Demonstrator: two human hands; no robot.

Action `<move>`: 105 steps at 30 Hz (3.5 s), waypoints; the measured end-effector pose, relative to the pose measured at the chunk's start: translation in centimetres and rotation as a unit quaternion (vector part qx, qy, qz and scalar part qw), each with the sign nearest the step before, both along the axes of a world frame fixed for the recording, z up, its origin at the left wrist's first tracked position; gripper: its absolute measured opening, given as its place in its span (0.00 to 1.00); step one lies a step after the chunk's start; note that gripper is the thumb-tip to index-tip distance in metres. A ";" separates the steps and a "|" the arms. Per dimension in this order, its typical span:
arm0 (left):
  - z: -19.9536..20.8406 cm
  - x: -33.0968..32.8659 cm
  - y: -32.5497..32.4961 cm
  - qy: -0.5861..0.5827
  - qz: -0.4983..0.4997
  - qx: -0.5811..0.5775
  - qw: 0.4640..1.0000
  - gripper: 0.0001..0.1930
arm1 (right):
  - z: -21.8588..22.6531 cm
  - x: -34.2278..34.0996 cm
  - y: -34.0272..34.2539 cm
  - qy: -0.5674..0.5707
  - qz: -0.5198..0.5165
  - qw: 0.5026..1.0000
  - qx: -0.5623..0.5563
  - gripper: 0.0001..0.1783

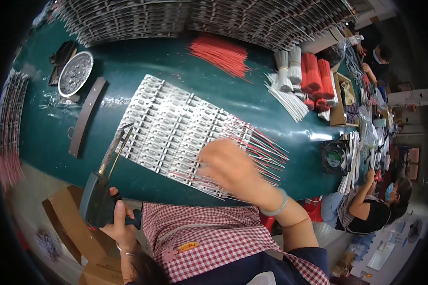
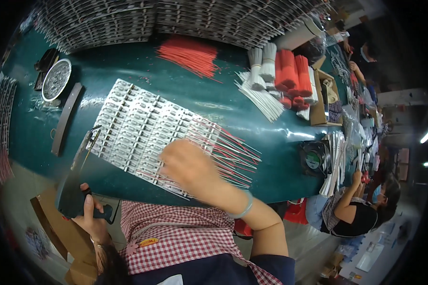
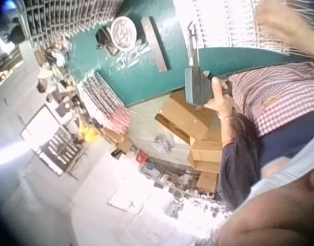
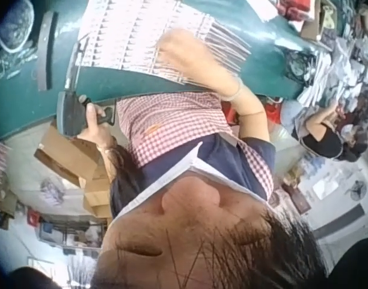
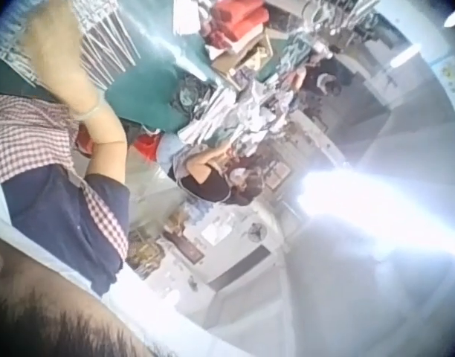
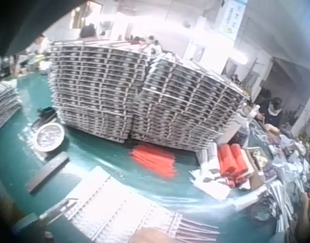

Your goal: The person solders wires onto an array of electronic strip boards using a handheld soldering tool, positioning each wire by hand and pressing the heated tip to connect it.

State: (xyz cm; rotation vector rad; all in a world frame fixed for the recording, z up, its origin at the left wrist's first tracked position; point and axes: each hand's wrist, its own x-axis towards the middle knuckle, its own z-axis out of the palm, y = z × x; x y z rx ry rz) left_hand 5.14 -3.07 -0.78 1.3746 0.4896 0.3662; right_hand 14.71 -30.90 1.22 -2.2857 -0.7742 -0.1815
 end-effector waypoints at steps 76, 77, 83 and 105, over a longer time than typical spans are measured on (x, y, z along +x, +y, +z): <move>-0.9 -7.0 -0.9 0.095 -0.186 0.217 0.954 0.12 | -4.7 -2.1 5.2 -0.103 0.028 0.990 -0.087 0.21; -1.0 -7.0 -0.9 0.094 -0.188 0.219 0.953 0.12 | -4.6 -2.0 5.2 -0.104 0.027 0.991 -0.085 0.20; -1.2 -7.0 -0.8 0.071 -0.196 0.248 0.946 0.12 | -4.7 -2.0 5.1 -0.106 0.016 0.991 -0.081 0.19; -0.4 -5.1 -1.8 0.038 -0.196 0.289 0.936 0.10 | -4.8 -1.8 5.4 -0.116 0.017 0.989 -0.094 0.19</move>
